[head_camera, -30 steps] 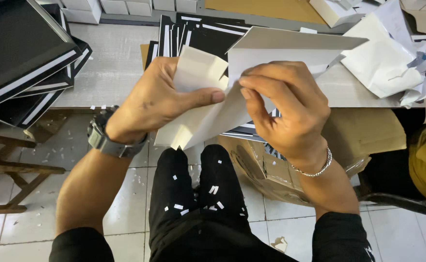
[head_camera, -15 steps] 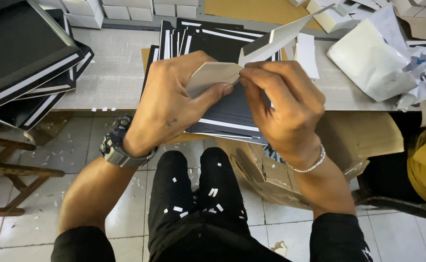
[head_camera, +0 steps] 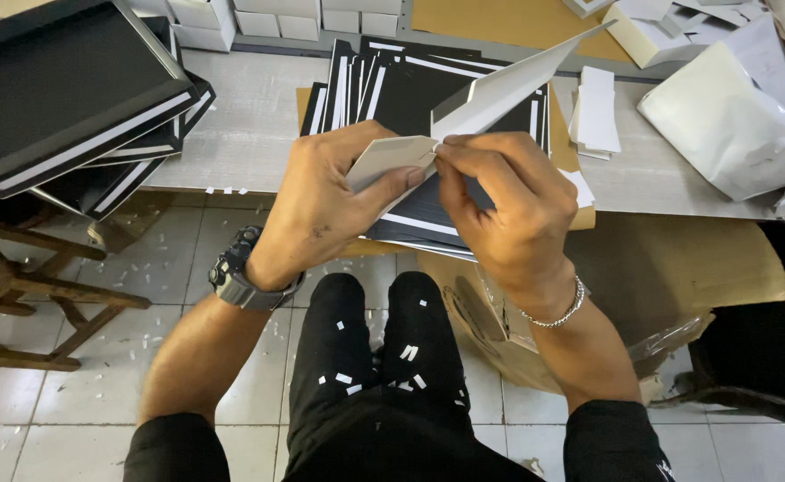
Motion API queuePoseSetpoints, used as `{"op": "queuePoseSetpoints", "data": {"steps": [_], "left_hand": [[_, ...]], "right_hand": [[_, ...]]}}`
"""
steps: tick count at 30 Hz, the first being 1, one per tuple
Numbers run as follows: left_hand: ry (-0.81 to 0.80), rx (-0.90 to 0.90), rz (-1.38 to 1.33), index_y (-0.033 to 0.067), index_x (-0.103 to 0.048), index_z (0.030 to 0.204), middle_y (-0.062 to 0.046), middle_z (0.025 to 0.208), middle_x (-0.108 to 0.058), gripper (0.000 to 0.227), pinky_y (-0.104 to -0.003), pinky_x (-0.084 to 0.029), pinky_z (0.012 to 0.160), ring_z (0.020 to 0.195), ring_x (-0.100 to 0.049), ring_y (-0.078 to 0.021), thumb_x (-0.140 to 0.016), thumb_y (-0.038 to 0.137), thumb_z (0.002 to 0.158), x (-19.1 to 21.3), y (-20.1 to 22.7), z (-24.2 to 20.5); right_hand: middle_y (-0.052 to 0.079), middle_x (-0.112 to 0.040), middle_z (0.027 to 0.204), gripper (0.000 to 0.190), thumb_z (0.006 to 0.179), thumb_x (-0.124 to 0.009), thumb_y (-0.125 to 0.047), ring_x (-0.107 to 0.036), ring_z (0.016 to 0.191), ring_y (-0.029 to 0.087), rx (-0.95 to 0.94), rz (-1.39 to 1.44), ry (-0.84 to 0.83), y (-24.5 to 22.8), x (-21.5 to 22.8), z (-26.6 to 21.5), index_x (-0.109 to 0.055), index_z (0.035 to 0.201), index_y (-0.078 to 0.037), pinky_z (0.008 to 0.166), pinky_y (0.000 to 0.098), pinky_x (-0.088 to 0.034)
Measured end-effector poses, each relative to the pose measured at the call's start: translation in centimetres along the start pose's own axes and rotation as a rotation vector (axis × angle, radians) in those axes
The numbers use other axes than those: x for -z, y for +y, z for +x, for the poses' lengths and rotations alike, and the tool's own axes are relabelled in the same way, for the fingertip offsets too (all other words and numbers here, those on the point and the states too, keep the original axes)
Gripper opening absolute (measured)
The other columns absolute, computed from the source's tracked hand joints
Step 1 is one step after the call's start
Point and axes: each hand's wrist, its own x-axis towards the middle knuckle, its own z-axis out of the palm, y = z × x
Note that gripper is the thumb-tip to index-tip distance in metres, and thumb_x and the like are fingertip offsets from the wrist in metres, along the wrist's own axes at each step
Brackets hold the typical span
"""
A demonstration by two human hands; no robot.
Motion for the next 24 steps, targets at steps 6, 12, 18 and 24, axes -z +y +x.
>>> {"op": "queuePoseSetpoints", "data": {"steps": [6, 12, 18, 24], "left_hand": [[-0.021, 0.112, -0.005, 0.0106, -0.080, 0.109, 0.002, 0.100, -0.079, 0.018, -0.024, -0.053, 0.070, 0.086, -0.071, -0.0096, -0.076, 0.027, 0.102, 0.5, 0.0, -0.3], [-0.055, 0.148, -0.009, 0.0112, -0.078, 0.116, 0.003, 0.100, -0.082, 0.022, -0.025, -0.056, 0.069, 0.086, -0.073, -0.0072, -0.074, 0.029, 0.103, 0.7, -0.1, -0.3], [-0.145, 0.309, 0.121, 0.0164, -0.073, 0.127, 0.001, 0.108, -0.080, 0.025, -0.026, -0.051, 0.064, 0.083, -0.067, -0.0120, -0.064, 0.028, 0.107, 3.1, -1.0, -0.9], [-0.214, 0.122, 0.096, 0.0142, -0.068, 0.116, 0.004, 0.094, -0.070, 0.017, -0.029, -0.039, 0.058, 0.068, -0.052, -0.0111, -0.069, 0.029, 0.107, 3.0, -1.9, -1.6]], "right_hand": [[0.021, -0.074, 0.102, 0.015, 0.097, -0.082, 0.023, -0.075, 0.088, 0.033, 0.000, 0.035, -0.019, 0.1, -0.3, -0.1, -0.078, 0.103, 0.009, 0.077, 0.0382, -0.064], [0.022, -0.072, 0.097, 0.006, 0.100, -0.073, 0.014, -0.071, 0.085, 0.034, 0.031, -0.059, 0.026, 0.7, -1.0, -0.7, -0.071, 0.100, 0.008, 0.074, 0.0402, -0.061], [0.012, -0.053, 0.075, 0.015, 0.083, -0.045, 0.009, -0.044, 0.065, 0.023, -0.266, 0.126, -0.017, 3.7, 1.3, -3.9, -0.054, 0.076, 0.000, 0.060, 0.0366, -0.030], [0.025, -0.054, 0.110, 0.061, 0.107, -0.062, -0.051, -0.055, 0.107, 0.041, -0.073, -0.191, 0.080, 2.6, 3.4, -1.5, -0.054, 0.110, 0.009, 0.097, 0.0538, -0.052]]}}
